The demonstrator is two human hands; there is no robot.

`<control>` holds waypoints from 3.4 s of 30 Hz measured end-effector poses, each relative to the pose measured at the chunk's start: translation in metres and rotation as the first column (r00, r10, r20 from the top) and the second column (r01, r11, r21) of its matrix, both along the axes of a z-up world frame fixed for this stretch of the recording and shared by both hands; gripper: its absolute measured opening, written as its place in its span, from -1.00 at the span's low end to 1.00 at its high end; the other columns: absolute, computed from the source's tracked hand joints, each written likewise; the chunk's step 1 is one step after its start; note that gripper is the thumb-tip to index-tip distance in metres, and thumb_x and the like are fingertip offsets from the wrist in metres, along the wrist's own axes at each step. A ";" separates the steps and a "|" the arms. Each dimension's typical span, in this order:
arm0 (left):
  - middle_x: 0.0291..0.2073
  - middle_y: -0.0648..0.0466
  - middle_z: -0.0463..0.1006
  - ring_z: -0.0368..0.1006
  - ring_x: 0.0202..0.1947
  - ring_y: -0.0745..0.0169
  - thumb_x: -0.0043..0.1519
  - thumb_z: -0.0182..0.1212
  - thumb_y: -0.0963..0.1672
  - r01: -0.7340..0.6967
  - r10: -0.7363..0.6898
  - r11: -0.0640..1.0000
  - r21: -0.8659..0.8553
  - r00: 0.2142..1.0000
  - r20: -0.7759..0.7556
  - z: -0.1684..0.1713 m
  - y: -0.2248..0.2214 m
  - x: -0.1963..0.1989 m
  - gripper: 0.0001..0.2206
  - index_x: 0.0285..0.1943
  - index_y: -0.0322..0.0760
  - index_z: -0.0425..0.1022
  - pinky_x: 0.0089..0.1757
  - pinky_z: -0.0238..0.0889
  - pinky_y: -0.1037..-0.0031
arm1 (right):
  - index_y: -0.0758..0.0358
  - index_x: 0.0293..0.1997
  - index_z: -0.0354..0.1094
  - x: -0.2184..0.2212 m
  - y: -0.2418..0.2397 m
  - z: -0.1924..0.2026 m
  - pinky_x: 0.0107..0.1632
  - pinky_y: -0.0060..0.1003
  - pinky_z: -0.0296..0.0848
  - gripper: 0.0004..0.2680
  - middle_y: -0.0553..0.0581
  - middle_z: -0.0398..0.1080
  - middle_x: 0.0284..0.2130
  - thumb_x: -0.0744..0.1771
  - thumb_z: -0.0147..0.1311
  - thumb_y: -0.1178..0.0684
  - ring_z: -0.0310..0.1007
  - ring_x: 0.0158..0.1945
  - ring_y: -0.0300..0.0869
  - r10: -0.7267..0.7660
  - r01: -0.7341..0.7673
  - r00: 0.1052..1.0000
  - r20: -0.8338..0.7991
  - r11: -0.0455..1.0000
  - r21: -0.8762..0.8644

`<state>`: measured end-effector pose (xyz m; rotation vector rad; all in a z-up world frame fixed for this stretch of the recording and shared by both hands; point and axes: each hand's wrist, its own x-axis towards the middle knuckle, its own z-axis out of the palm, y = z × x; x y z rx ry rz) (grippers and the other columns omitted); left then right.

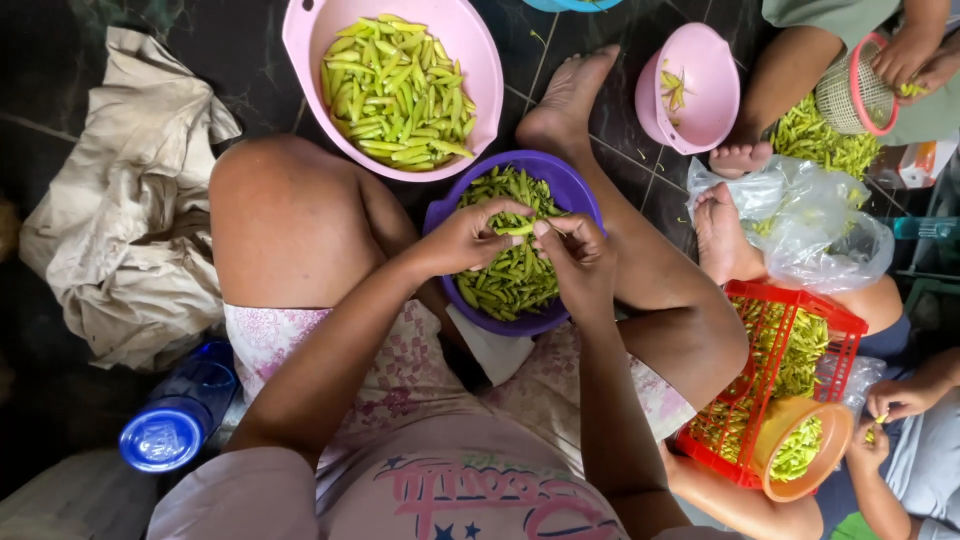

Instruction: The person is sitting on the floor, picking up green beans from one container, snapping off the ends, and placing the cleaned beans into a separate bowl.

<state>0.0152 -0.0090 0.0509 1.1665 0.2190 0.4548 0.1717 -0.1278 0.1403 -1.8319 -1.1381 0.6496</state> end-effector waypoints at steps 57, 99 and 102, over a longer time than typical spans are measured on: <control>-0.64 0.05 0.54 0.41 -0.69 0.33 0.39 0.18 -0.17 -0.278 0.316 0.945 0.174 0.913 -0.259 0.037 0.037 -0.043 -0.30 0.63 -0.47 -0.18 -0.52 0.28 0.57 | 0.34 0.07 0.52 0.007 -0.022 -0.010 -0.03 0.17 0.51 -0.84 0.35 0.55 -0.25 0.45 0.20 0.07 0.58 -0.06 0.11 0.035 -0.001 0.990 0.136 0.969 -0.247; -0.70 0.27 0.16 -0.01 -0.72 0.50 0.51 0.00 -0.17 -0.457 0.517 0.847 -0.270 0.826 0.223 0.029 0.070 -0.059 -0.96 0.05 -0.15 0.35 -0.56 -0.01 0.62 | 0.37 -0.12 0.58 -0.002 0.028 -0.006 -0.12 -0.35 0.54 -0.90 0.12 0.63 -0.27 0.33 0.27 0.20 0.57 -0.30 -0.20 -0.004 0.021 0.893 0.449 0.999 -0.034; -0.77 0.17 0.37 0.16 -0.79 0.52 0.41 0.12 -0.24 -0.314 0.325 0.946 -0.086 0.927 0.187 0.012 0.049 -0.034 -0.83 0.15 -0.36 0.34 -0.54 0.13 0.70 | 0.20 -0.07 0.62 0.013 0.010 -0.008 -0.13 -0.18 0.59 -0.89 0.15 0.60 -0.37 0.39 0.38 0.05 0.60 -0.28 -0.18 -0.127 0.143 0.949 0.290 0.989 -0.035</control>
